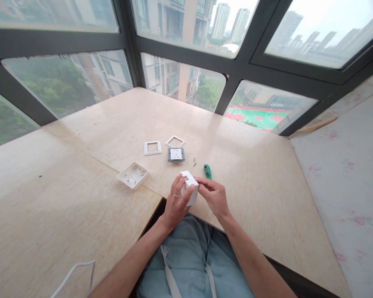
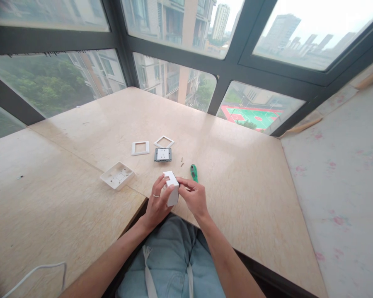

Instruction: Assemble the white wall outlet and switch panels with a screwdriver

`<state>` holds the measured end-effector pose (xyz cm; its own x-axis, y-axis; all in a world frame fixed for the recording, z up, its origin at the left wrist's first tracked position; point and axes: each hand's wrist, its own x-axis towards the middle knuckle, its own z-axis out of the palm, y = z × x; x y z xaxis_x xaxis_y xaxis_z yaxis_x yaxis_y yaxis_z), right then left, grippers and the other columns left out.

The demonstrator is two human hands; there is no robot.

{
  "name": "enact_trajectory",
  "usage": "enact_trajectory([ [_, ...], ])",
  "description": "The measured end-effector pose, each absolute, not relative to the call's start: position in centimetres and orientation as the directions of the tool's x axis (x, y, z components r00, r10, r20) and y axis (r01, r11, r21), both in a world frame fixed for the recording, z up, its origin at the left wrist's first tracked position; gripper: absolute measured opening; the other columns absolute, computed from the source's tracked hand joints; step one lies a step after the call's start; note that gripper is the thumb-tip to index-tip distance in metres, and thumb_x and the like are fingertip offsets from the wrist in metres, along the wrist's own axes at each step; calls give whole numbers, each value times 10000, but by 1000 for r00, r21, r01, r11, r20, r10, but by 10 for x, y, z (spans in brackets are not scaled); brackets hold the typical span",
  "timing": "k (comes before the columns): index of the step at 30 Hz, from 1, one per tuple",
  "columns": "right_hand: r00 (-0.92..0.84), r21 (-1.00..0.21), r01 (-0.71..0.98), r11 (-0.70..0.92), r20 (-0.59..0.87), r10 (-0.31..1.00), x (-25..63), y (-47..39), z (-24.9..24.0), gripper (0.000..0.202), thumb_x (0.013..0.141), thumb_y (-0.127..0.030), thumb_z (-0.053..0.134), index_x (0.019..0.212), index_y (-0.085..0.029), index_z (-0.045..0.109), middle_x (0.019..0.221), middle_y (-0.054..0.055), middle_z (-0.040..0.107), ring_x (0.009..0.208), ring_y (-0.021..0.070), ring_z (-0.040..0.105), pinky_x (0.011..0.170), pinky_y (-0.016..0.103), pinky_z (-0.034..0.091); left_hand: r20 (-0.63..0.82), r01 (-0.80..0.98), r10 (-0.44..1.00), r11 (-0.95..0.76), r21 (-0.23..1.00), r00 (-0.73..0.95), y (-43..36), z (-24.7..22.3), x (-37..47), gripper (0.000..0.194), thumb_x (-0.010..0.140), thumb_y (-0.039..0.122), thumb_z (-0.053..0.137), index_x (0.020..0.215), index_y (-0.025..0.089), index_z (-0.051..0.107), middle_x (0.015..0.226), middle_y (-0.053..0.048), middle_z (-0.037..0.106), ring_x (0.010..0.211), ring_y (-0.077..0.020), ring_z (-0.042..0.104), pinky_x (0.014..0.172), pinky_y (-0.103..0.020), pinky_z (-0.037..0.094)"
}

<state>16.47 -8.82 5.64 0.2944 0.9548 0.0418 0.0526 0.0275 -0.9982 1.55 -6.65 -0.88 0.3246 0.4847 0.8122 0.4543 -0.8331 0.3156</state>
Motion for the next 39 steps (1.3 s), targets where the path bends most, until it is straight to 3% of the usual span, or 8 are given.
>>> enact_trajectory([
  [10,54,-996,4,93,93,994,183,-91,50,270,784,-454,787,1000,-295,819,1185,66,769,1198,288,691,1088,533,501,800,454,501,-827,331,330,-70,-10,12,675,847,5,653,1420,245,389,1391,-192,474,1459,-394,376,1065,-635,481],
  [16,168,-988,-121,94,73,983,178,-92,31,269,716,-511,847,853,-281,827,1077,82,789,1087,268,718,979,470,571,807,414,490,-843,343,329,-70,-15,12,710,830,36,709,1418,261,382,1399,-183,466,1443,-391,398,1073,-643,473],
  [21,203,-984,-139,109,79,976,170,-93,23,295,775,-510,796,931,-259,808,1059,85,754,1047,250,702,956,417,570,815,407,492,-841,355,305,-70,-14,14,762,816,37,725,1443,258,352,1391,-182,479,1418,-371,438,1080,-640,471],
  [25,144,-990,-6,141,139,980,169,-93,26,337,901,-494,649,1115,-247,734,1085,90,730,989,231,692,896,379,577,819,427,509,-823,374,265,-70,-12,16,737,829,78,735,1426,280,355,1383,-170,495,1403,-362,461,1066,-642,478],
  [31,5,-924,245,295,305,952,178,-90,30,298,981,-397,527,1186,-253,689,1057,80,702,972,226,651,889,387,540,825,414,508,-825,385,246,-69,-11,18,737,843,118,735,1442,290,342,1365,-153,497,1387,-347,481,1064,-641,484],
  [36,15,-912,269,311,327,945,180,-90,30,307,997,-412,513,1179,-259,708,1074,91,704,1013,237,656,911,401,531,810,388,536,-817,426,240,-69,-11,18,764,826,149,766,1447,277,340,1376,-165,506,1382,-356,492,1052,-628,502],
  [39,42,-922,239,304,323,946,186,-93,32,325,1009,-421,496,1212,-265,695,1134,98,698,1051,240,664,905,400,543,763,342,621,-767,543,180,-74,-15,23,860,793,195,819,1474,271,300,1432,-193,477,1381,-353,500,1034,-586,528],
])
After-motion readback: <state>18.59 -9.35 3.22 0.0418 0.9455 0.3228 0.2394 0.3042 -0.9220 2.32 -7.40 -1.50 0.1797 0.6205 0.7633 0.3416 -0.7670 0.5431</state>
